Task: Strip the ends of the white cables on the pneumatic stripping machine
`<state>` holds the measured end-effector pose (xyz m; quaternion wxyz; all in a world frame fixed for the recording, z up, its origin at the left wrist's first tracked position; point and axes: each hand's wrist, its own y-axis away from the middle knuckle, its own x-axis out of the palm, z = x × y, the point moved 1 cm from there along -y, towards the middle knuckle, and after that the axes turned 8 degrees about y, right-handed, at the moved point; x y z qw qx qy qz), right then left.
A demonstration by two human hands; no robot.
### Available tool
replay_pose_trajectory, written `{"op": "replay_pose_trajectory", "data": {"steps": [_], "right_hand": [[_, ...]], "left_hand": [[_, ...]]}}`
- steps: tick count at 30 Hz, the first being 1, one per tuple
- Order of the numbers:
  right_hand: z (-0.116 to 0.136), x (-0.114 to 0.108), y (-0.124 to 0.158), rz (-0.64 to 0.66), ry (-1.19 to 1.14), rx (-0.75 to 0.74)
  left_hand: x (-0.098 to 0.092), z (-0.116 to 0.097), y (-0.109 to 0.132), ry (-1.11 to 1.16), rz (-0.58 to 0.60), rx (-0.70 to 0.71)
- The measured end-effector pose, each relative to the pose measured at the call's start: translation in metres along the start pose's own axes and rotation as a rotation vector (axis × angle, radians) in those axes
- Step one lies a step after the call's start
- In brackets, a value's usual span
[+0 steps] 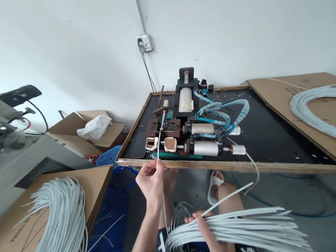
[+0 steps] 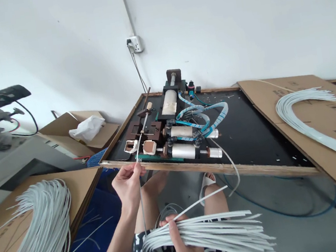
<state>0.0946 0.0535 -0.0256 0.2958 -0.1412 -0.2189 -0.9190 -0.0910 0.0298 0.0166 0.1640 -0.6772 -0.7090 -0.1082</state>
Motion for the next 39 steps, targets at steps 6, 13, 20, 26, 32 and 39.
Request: {"op": "replay_pose_trajectory", "data": {"steps": [6,13,20,26,32,39], "right_hand": [[-0.005,-0.008,-0.001,0.025,0.087,-0.009],[0.001,-0.008,0.0,0.015,0.134,-0.004],[0.009,-0.003,0.001,0.1,0.121,-0.015],[-0.012,0.003,0.016,0.128,0.197,-0.196],[-0.006,0.002,0.024,0.246,0.289,-0.293],[0.005,-0.002,0.003,0.298,0.447,-0.409]], "left_hand": [[-0.002,0.003,-0.002,-0.019,0.021,-0.006],[-0.006,0.003,-0.005,-0.022,0.07,-0.023],[-0.012,-0.004,-0.021,-0.042,0.282,-0.195],[-0.038,-0.031,0.018,-0.235,0.42,-0.102],[-0.035,-0.028,0.045,-0.623,1.12,-0.001],[-0.013,-0.042,0.053,-0.508,1.323,-0.241]]}}
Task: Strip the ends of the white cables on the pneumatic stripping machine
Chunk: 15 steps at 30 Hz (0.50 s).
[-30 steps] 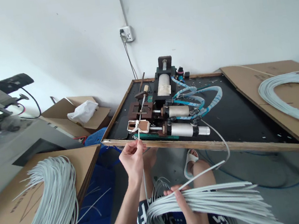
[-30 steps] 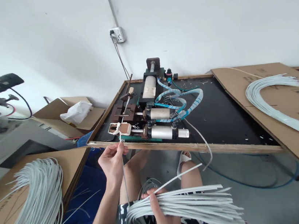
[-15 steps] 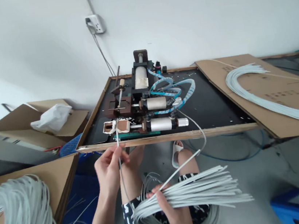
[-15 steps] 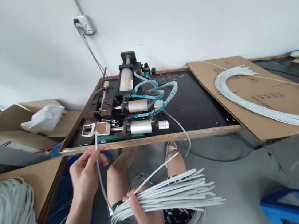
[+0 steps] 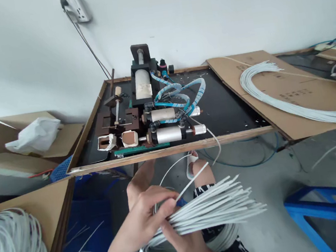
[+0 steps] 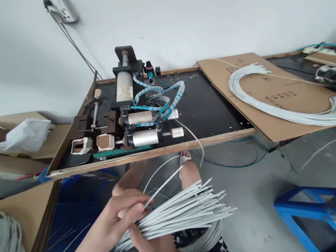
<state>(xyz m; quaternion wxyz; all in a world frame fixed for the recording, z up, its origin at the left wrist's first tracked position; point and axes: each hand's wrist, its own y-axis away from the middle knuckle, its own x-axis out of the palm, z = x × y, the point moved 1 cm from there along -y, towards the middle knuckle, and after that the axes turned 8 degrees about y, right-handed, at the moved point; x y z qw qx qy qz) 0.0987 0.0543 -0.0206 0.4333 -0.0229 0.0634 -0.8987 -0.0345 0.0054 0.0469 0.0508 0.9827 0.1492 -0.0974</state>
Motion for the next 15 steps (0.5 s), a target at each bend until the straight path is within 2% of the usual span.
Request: {"op": "replay_pose_trajectory", "data": {"steps": [2,3,5,10,12,15], "right_hand": [[0.001,-0.001,-0.005,-0.035,-0.001,-0.017],[0.002,-0.001,-0.006,-0.04,-0.031,-0.01],[0.004,-0.002,-0.005,-0.044,-0.137,0.051],[0.004,-0.01,0.004,-0.095,-0.235,0.317],[0.003,-0.012,0.006,-0.095,-0.222,0.349],[0.0,-0.012,0.007,-0.081,-0.202,0.363]], "left_hand": [[0.007,-0.005,0.0,0.041,0.035,-0.013],[0.009,-0.004,0.0,0.087,0.004,-0.029],[0.008,0.002,0.0,0.199,-0.182,-0.05],[-0.016,0.02,0.002,0.297,-0.89,0.1],[-0.025,0.023,0.0,0.295,-1.024,0.125],[-0.033,0.026,-0.006,0.301,-1.059,0.103]]}}
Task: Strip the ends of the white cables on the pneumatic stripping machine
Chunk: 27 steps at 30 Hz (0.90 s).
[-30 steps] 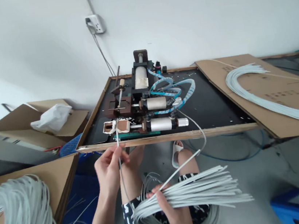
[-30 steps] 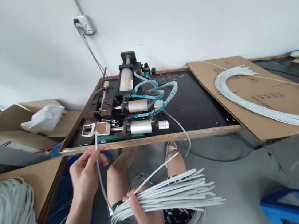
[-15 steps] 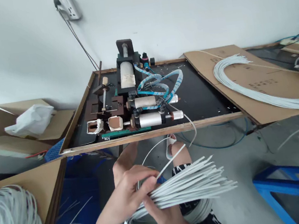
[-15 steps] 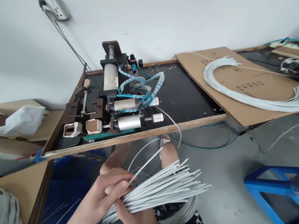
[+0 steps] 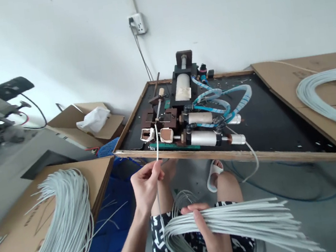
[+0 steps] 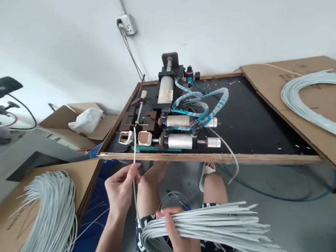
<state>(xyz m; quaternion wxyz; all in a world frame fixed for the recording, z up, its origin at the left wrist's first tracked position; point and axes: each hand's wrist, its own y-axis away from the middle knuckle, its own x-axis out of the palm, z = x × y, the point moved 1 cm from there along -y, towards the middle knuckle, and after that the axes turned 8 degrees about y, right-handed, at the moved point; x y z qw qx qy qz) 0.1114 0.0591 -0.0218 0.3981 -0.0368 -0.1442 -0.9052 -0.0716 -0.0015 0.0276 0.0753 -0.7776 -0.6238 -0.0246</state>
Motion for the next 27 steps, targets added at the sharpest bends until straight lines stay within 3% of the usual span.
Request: {"op": "replay_pose_trajectory", "data": {"steps": [7,27], "right_hand": [[0.002,0.002,0.0,-0.063,0.001,0.019],[0.005,-0.001,-0.004,-0.118,-0.014,0.013]], "left_hand": [[0.004,0.011,-0.013,-0.01,-0.04,-0.008],[0.005,0.004,-0.014,0.003,-0.081,-0.002]]}}
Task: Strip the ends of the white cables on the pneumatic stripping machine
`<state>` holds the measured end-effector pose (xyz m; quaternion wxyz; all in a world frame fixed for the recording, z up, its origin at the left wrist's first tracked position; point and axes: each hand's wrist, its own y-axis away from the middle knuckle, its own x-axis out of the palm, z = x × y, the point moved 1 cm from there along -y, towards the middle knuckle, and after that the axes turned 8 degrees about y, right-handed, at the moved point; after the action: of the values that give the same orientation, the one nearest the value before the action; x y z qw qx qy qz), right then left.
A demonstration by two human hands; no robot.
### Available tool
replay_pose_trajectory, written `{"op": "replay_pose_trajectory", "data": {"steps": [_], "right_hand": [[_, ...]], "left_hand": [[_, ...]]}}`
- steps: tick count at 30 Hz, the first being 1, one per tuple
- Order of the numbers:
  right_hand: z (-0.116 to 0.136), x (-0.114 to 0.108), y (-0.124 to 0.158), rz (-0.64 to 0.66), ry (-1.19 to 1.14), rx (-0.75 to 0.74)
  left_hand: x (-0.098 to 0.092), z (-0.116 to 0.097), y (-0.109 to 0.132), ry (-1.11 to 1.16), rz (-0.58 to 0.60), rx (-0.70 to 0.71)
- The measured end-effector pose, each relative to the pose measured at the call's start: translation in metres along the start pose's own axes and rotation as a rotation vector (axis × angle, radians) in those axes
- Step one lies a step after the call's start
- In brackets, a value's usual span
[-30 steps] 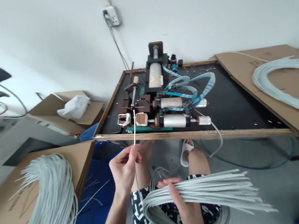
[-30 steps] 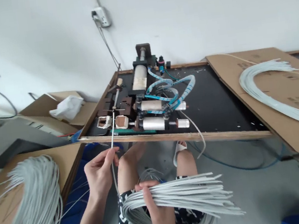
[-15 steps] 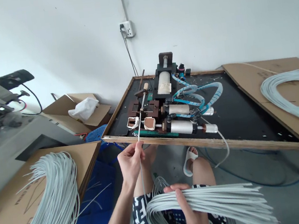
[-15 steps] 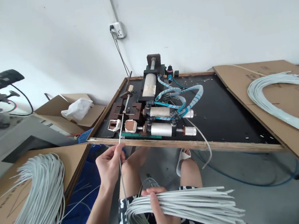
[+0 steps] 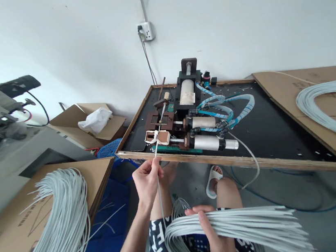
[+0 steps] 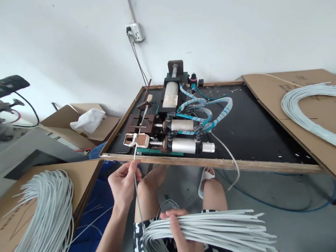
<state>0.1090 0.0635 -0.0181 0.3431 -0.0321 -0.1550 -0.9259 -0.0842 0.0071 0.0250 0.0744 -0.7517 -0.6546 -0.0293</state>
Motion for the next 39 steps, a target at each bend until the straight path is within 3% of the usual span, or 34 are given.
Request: {"op": "replay_pose_trajectory", "data": {"steps": [6,12,17,19,21,23,28,32,35,39], "right_hand": [[0.003,0.0,-0.001,0.026,0.026,-0.004],[0.009,0.0,0.002,0.139,0.083,-0.035],[0.006,0.006,0.004,0.181,0.063,-0.099],[0.003,0.008,0.002,0.191,0.054,-0.122],[0.003,0.01,-0.001,0.212,0.076,-0.169],[0.007,0.011,-0.005,0.24,0.105,-0.217],[0.023,0.015,-0.012,0.278,0.131,-0.264],[0.028,0.02,-0.013,0.273,0.067,-0.292],[0.024,0.024,-0.012,0.283,0.052,-0.267],[0.015,0.023,-0.014,0.253,0.057,-0.251]], "left_hand": [[0.0,0.0,-0.001,0.026,0.021,-0.012],[-0.001,0.002,-0.009,-0.046,0.223,0.019],[-0.008,0.011,0.015,-0.047,0.071,0.147],[-0.01,0.012,0.027,-0.205,0.243,0.185],[-0.008,0.01,0.034,-0.385,0.623,0.197],[-0.004,0.005,0.035,-0.479,0.877,0.193],[0.004,-0.019,0.035,-0.381,1.006,0.111],[0.013,-0.032,0.048,-0.403,1.189,0.034],[0.019,-0.03,0.055,-0.403,1.165,-0.053],[0.018,-0.018,0.057,-0.322,1.002,-0.156]]}}
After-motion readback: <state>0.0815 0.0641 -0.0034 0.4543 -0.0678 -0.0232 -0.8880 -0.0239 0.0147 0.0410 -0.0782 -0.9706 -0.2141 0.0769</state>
